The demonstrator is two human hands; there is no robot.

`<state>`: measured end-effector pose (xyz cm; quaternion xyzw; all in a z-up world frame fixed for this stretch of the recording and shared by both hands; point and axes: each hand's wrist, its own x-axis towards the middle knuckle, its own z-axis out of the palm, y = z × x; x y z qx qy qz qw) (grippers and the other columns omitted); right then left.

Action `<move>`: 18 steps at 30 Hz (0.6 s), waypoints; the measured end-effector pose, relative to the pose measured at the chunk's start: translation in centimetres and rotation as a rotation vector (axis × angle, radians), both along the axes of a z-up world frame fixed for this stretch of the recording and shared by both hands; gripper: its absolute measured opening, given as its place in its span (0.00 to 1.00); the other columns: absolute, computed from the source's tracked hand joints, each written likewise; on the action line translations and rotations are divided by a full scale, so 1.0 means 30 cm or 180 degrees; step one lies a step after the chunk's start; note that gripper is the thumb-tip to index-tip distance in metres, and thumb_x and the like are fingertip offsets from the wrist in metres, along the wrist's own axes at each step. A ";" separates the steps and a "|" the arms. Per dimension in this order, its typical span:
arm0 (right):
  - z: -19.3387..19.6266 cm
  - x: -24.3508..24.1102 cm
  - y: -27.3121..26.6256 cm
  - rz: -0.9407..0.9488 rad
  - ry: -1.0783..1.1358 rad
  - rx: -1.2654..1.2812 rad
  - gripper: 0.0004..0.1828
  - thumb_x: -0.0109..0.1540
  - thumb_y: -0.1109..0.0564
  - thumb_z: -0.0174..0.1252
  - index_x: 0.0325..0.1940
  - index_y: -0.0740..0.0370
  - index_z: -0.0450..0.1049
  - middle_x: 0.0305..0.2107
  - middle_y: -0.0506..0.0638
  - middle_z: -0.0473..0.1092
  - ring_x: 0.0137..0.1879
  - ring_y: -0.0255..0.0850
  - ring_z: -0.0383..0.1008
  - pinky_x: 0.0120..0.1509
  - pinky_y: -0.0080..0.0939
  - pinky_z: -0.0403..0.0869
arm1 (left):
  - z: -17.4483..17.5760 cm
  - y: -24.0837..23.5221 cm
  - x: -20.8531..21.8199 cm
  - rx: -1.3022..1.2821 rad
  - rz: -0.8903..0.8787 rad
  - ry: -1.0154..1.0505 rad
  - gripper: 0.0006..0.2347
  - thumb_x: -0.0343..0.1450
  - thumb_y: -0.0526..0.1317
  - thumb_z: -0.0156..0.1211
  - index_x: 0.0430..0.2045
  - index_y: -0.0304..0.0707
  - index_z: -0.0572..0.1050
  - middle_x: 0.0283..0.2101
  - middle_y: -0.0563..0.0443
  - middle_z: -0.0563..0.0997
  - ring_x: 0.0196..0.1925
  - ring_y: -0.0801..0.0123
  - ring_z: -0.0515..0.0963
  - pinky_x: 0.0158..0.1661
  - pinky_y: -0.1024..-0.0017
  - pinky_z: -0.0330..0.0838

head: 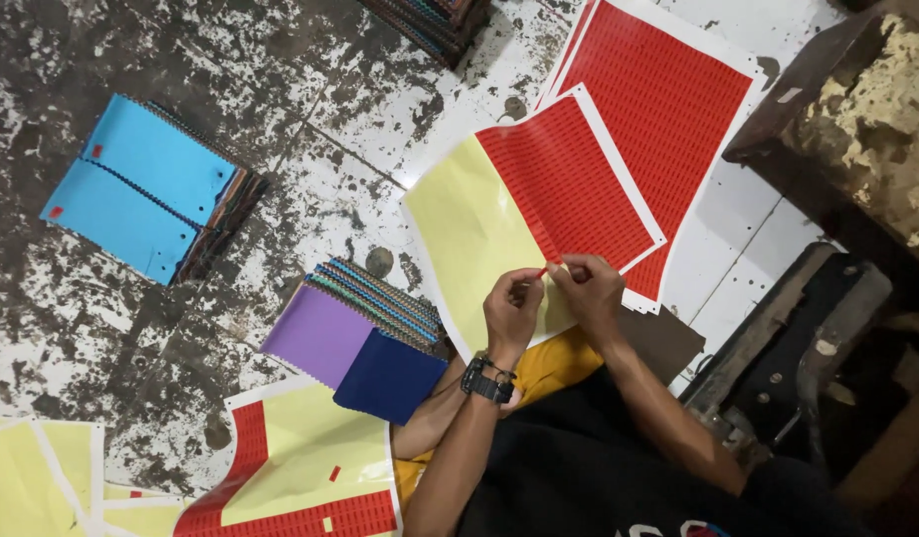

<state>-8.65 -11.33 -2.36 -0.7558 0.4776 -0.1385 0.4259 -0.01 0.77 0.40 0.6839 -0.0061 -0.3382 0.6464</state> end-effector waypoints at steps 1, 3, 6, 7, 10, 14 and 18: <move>0.040 0.016 0.013 -0.0003 -0.0009 0.0007 0.18 0.54 0.48 0.78 0.44 0.56 0.84 0.26 0.52 0.75 0.34 0.46 0.79 0.35 0.41 0.77 | 0.000 -0.001 -0.001 0.0007 -0.0003 -0.0009 0.07 0.69 0.35 0.65 0.38 0.37 0.82 0.34 0.44 0.84 0.32 0.66 0.84 0.34 0.71 0.79; 0.119 0.049 0.039 -0.0180 -0.0071 0.0046 0.17 0.56 0.47 0.78 0.43 0.56 0.84 0.27 0.55 0.76 0.35 0.48 0.80 0.37 0.43 0.78 | -0.001 -0.001 -0.003 0.0083 -0.0087 -0.0052 0.08 0.69 0.34 0.65 0.40 0.38 0.82 0.35 0.45 0.84 0.34 0.66 0.84 0.36 0.71 0.79; 0.158 0.057 0.060 -0.0118 -0.0263 -0.0167 0.13 0.58 0.52 0.77 0.42 0.57 0.84 0.30 0.57 0.77 0.36 0.50 0.80 0.36 0.42 0.79 | -0.004 0.007 0.005 0.0019 -0.0087 -0.0159 0.09 0.70 0.31 0.64 0.44 0.38 0.82 0.36 0.45 0.84 0.34 0.66 0.85 0.35 0.74 0.80; 0.135 0.047 0.055 -0.0125 -0.0261 -0.0153 0.13 0.58 0.52 0.77 0.42 0.57 0.84 0.30 0.57 0.77 0.36 0.50 0.80 0.36 0.42 0.79 | 0.000 0.007 0.007 0.0034 -0.0094 -0.0157 0.09 0.70 0.31 0.64 0.44 0.38 0.82 0.36 0.45 0.84 0.34 0.66 0.85 0.35 0.74 0.80; 0.066 0.010 0.047 0.0147 -0.0586 -0.0471 0.09 0.57 0.56 0.77 0.39 0.54 0.84 0.34 0.50 0.79 0.38 0.45 0.81 0.39 0.39 0.79 | 0.019 0.006 0.014 -0.0063 -0.0098 -0.0180 0.16 0.70 0.29 0.63 0.52 0.36 0.78 0.40 0.41 0.84 0.35 0.69 0.83 0.37 0.74 0.81; 0.038 -0.040 0.032 0.0223 -0.0961 0.0994 0.15 0.55 0.57 0.74 0.44 0.58 0.81 0.54 0.55 0.72 0.55 0.43 0.73 0.63 0.45 0.70 | 0.032 -0.017 0.012 -0.0393 -0.0199 -0.0053 0.26 0.69 0.30 0.64 0.64 0.34 0.67 0.44 0.36 0.80 0.42 0.63 0.82 0.46 0.69 0.80; 0.069 0.001 0.043 -0.0036 -0.1055 0.1394 0.20 0.56 0.60 0.70 0.53 0.61 0.79 0.55 0.56 0.69 0.57 0.45 0.72 0.66 0.49 0.70 | 0.018 -0.035 0.008 -0.0400 -0.0034 0.0231 0.23 0.69 0.30 0.67 0.60 0.37 0.71 0.36 0.43 0.83 0.37 0.70 0.84 0.42 0.79 0.80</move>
